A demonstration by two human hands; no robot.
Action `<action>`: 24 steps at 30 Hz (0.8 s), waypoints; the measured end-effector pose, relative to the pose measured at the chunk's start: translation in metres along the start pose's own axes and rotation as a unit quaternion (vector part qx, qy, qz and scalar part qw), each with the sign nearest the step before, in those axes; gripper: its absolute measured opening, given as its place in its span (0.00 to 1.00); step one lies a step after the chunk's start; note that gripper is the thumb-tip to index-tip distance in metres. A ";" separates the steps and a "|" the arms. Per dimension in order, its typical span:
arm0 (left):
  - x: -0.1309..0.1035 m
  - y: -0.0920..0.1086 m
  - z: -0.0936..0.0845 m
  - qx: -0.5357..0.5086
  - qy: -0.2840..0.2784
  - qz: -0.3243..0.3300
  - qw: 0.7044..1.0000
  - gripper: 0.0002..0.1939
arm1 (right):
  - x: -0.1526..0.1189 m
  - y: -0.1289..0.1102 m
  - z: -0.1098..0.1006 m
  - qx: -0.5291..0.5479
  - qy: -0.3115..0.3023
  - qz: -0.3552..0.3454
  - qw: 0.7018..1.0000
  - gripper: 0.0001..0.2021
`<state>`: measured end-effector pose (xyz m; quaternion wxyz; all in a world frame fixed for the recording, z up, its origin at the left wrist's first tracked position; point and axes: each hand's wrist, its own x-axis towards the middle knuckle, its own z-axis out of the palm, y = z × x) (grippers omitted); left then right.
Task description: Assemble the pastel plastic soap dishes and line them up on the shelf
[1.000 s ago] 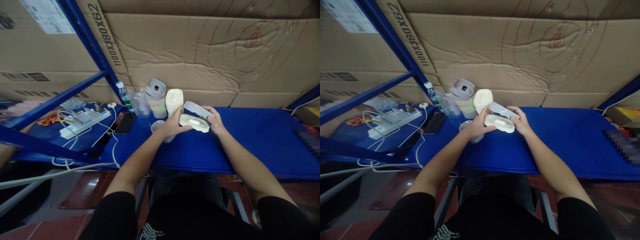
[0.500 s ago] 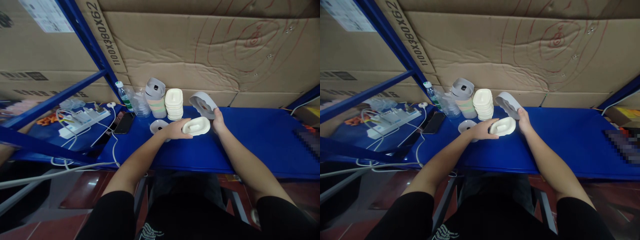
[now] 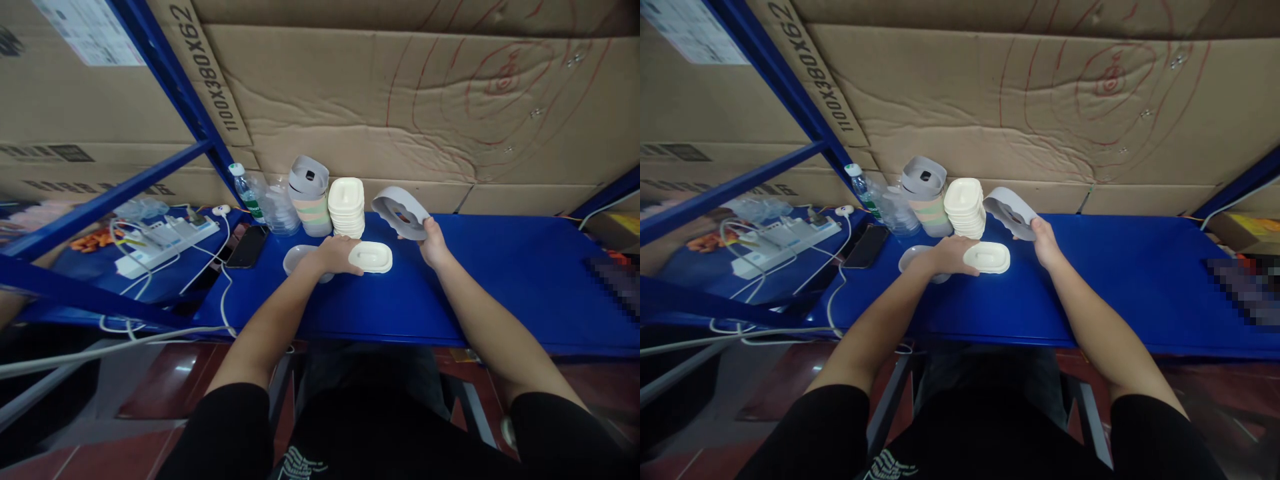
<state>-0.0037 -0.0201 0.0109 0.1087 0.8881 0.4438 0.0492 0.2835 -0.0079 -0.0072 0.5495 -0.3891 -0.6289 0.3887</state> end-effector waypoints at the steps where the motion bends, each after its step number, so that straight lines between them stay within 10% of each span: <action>1: -0.003 0.001 -0.004 0.007 -0.003 -0.006 1.000 0.45 | 0.000 0.002 -0.001 -0.001 -0.004 -0.003 1.000 0.48; 12: -0.030 -0.027 -0.036 0.070 -0.066 -0.137 0.986 0.53 | 0.000 -0.023 -0.010 -0.113 -0.075 -0.004 0.991 0.36; 20: -0.030 -0.051 -0.040 0.090 -0.068 -0.198 0.974 0.36 | 0.010 -0.033 -0.058 -0.213 0.014 -0.003 0.977 0.30; 24: -0.028 -0.041 -0.037 0.056 -0.033 -0.131 0.989 0.32 | 0.008 -0.033 -0.086 -0.282 -0.036 0.022 0.958 0.26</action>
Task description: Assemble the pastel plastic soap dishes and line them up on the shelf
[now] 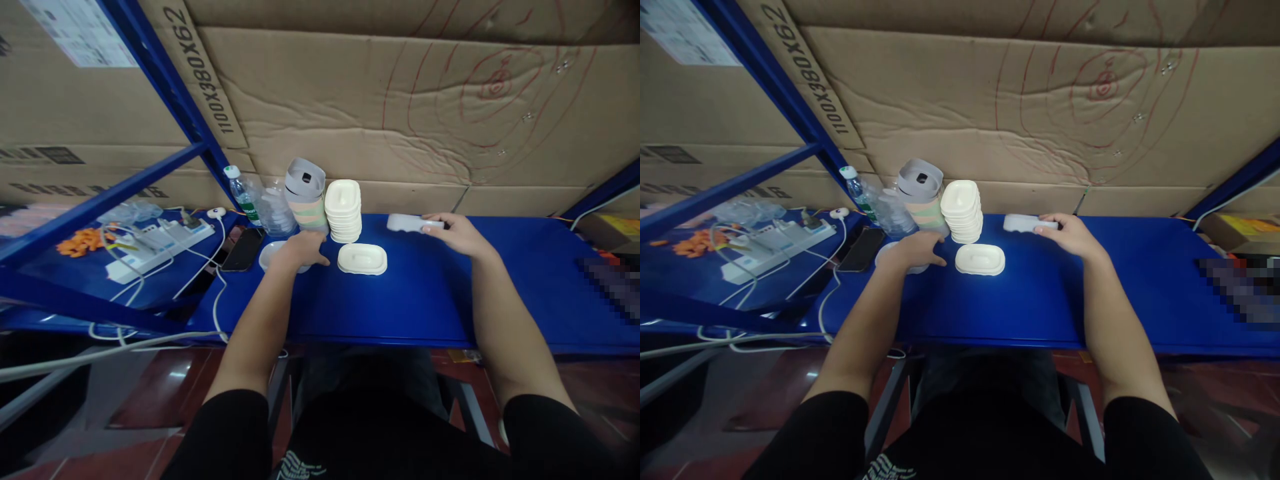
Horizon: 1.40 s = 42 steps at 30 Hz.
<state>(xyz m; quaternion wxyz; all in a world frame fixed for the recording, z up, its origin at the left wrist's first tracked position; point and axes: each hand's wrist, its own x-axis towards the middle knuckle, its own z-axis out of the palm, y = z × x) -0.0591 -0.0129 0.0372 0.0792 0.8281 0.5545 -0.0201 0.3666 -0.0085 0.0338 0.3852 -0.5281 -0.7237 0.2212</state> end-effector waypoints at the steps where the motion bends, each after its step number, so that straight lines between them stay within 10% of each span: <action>1: 0.000 0.006 0.002 -0.012 0.014 0.023 1.000 0.32 | -0.001 0.004 -0.005 -0.020 -0.029 -0.006 0.999 0.24; 8: 0.012 0.056 0.032 -0.070 0.109 0.196 0.972 0.38 | 0.001 0.034 -0.016 -0.120 -0.127 -0.021 0.984 0.23; 23: 0.022 0.059 0.046 -0.060 0.085 0.194 0.975 0.45 | 0.008 0.062 0.007 -0.171 -0.109 0.024 0.979 0.44; 28: 0.021 0.060 0.044 -0.055 0.078 0.195 0.976 0.45 | 0.006 0.051 0.015 -0.230 -0.070 0.066 0.968 0.56; 36: 0.020 0.065 0.043 -0.038 0.067 0.202 0.976 0.46 | 0.006 0.025 0.031 -0.252 0.141 -0.024 0.957 0.32; 42: 0.015 0.075 0.041 -0.095 0.055 0.221 0.969 0.48 | -0.007 -0.019 0.065 -0.166 -0.048 -0.168 0.971 0.28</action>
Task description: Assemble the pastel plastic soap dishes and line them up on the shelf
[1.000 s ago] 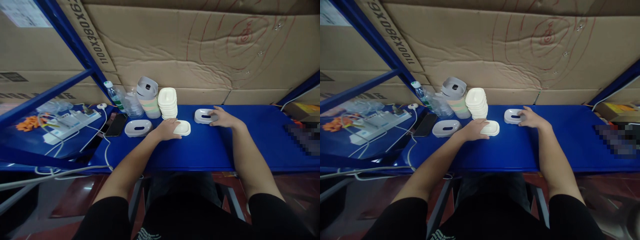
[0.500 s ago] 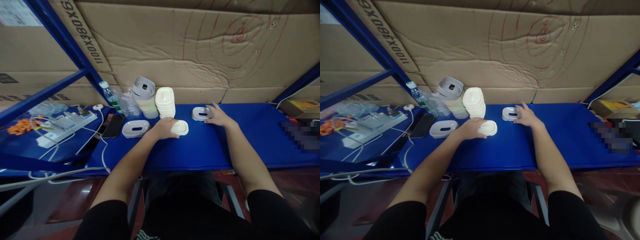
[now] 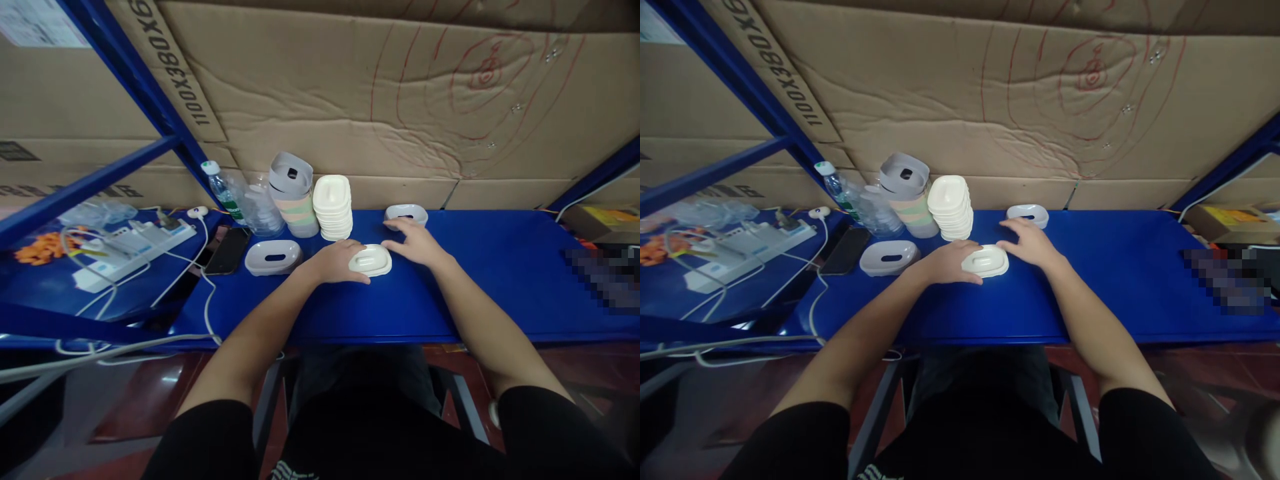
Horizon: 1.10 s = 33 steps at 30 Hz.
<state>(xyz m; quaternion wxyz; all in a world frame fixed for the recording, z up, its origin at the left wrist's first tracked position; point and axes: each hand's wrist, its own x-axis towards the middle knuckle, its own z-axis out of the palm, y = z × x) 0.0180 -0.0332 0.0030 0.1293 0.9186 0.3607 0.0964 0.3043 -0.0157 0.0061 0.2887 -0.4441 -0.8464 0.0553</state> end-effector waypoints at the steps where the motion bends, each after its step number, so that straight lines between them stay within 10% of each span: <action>1: 0.000 0.001 0.000 -0.005 -0.001 0.006 1.000 0.49 | 0.000 -0.007 0.004 0.011 -0.037 -0.018 0.999 0.28; 6: 0.004 -0.006 0.005 0.004 -0.002 0.016 1.000 0.47 | 0.002 -0.017 0.017 0.042 -0.127 -0.054 0.990 0.19; 23: 0.006 -0.010 0.008 0.006 0.006 0.009 1.000 0.43 | 0.000 -0.003 0.021 0.028 -0.137 -0.024 0.990 0.19; 28: 0.006 -0.010 0.008 0.011 0.003 0.003 1.000 0.43 | 0.004 0.006 0.015 0.016 -0.055 -0.047 0.997 0.16; 33: 0.005 -0.009 0.006 0.023 -0.006 -0.008 1.000 0.47 | -0.002 0.043 0.006 -0.114 0.041 0.075 0.990 0.23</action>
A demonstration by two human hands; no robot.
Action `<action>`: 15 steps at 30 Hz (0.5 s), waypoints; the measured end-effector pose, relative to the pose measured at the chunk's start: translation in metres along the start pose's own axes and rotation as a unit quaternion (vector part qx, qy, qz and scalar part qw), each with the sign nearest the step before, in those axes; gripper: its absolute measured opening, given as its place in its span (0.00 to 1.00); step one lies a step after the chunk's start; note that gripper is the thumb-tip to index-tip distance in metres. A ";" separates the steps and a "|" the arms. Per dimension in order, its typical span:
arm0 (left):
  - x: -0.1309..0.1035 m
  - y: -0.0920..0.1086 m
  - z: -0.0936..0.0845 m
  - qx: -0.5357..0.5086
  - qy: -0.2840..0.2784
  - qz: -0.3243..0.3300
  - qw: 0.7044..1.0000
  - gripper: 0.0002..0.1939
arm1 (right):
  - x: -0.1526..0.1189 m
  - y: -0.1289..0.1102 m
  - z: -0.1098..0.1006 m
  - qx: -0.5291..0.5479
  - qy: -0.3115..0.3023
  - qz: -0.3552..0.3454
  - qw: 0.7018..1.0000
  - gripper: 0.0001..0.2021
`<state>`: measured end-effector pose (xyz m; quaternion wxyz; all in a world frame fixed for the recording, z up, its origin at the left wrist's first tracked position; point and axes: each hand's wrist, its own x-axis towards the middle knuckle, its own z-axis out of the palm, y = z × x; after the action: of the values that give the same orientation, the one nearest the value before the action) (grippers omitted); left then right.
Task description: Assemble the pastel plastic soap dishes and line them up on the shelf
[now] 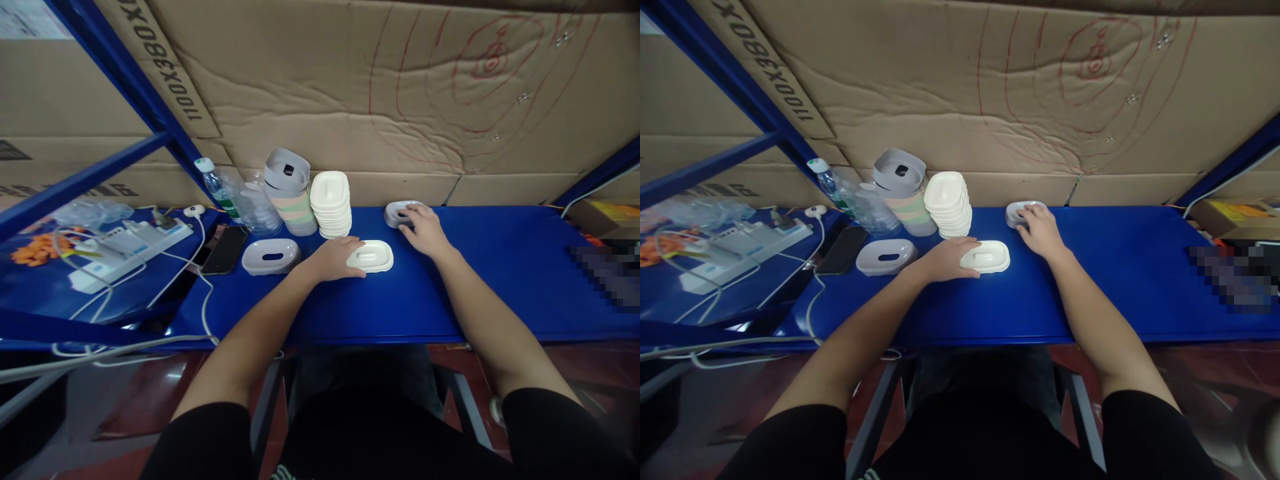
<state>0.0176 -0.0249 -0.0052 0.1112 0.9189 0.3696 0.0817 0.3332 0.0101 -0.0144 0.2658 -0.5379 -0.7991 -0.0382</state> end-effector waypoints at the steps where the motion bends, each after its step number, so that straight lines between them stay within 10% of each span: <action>1: 0.000 0.001 -0.001 0.003 0.003 -0.005 1.000 0.48 | -0.001 0.008 0.001 -0.023 -0.004 0.032 0.999 0.26; 8: -0.003 0.003 -0.013 -0.009 0.042 -0.008 0.999 0.46 | -0.003 0.022 0.002 -0.017 -0.021 0.037 0.999 0.18; 15: -0.007 -0.001 -0.013 -0.016 0.024 -0.016 0.999 0.53 | -0.004 0.019 -0.016 0.019 -0.126 0.072 0.989 0.46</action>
<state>0.0088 -0.0274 0.0067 0.1179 0.9087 0.3857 0.1077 0.3573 0.0091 -0.0069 0.1754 -0.5893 -0.7860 0.0646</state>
